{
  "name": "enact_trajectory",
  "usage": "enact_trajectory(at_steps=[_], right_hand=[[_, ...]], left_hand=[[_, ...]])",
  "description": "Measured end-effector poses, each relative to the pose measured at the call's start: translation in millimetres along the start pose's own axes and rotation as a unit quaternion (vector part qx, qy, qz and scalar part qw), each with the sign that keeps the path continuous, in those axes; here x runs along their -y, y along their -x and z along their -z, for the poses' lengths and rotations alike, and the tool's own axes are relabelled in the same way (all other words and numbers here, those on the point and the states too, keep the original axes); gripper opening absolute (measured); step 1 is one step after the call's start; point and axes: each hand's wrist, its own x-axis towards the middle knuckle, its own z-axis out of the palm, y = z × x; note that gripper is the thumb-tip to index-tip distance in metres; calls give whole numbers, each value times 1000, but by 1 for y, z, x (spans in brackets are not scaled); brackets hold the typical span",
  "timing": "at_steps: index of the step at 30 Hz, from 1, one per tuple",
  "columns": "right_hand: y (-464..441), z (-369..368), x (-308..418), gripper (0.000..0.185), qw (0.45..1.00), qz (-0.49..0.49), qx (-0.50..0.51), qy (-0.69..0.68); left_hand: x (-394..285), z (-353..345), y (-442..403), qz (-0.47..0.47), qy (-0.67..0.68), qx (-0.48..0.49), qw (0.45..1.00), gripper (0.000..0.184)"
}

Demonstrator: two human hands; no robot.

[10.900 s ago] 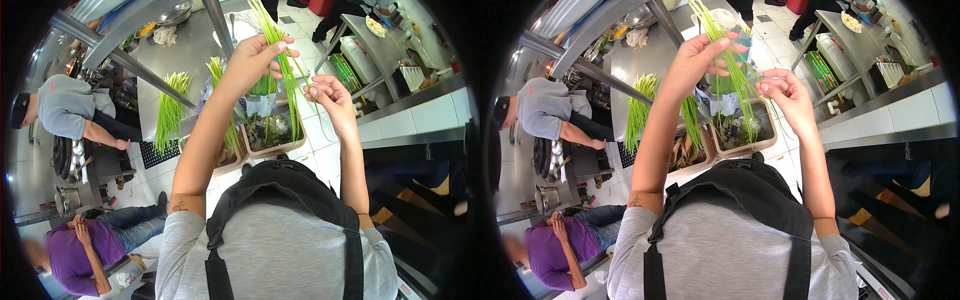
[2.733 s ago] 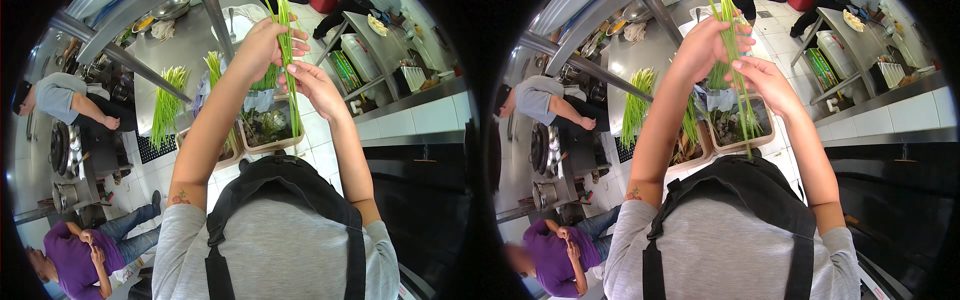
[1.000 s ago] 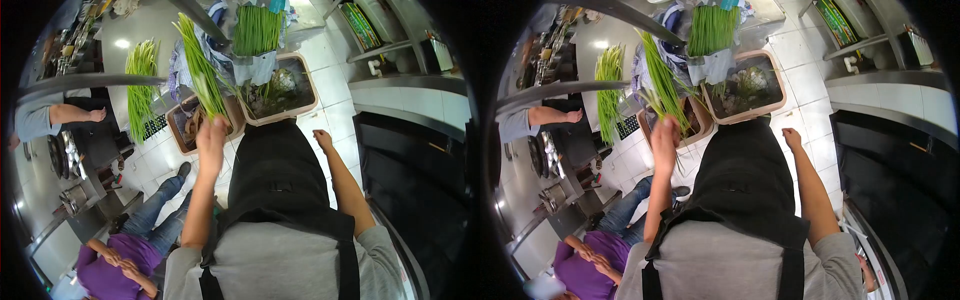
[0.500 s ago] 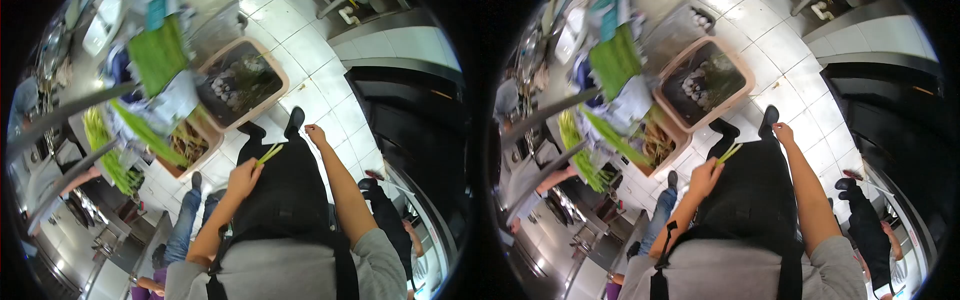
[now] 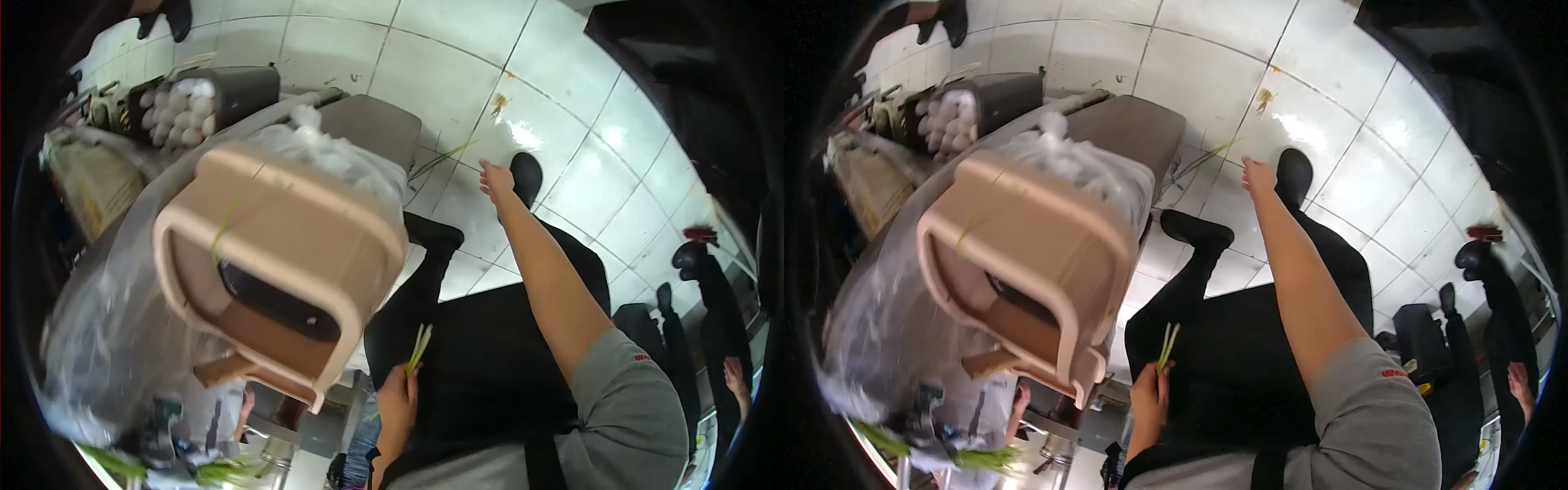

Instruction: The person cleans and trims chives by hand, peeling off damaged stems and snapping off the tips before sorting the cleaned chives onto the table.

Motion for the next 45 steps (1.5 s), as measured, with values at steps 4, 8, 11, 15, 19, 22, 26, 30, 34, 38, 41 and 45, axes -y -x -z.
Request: enact_trajectory(at_steps=[4,8,11,15,19,22,26,30,34,38,41,45], right_hand=[[-82,-57,-18,36,997,-10,-66,25],[-99,-83,-33,34,995,11,-97,-27],[-104,-96,-27,30,992,-27,-96,-81],[-97,-94,-4,27,994,-24,-93,-60],[-87,-86,10,23,990,71,-108,58],[-63,-78,37,22,925,318,-179,109],[50,-26,135,19,884,453,-93,70],[207,20,211,7,854,517,42,-30],[426,43,231,19,842,480,245,18],[610,29,210,19,800,465,368,89],[714,2,183,13,765,468,435,82],[805,-29,145,10,713,517,461,108]], left_hand=[[-5,-15,-25,-32,-51,13,998,22],[-5,-27,-32,-7,-35,74,997,29],[-7,-35,-30,-12,-26,103,994,30],[-17,-31,-37,-29,-28,114,993,31],[0,-36,-32,-66,9,62,996,32],[-7,-31,-19,-113,40,43,992,31],[-31,0,17,-165,56,61,983,30],[-41,36,64,-246,188,-65,949,24],[-99,124,109,-162,360,-157,905,11],[-108,216,138,-167,569,-122,796,28],[-103,274,167,-258,642,-101,715,32],[-81,301,197,-392,614,-193,658,31]])
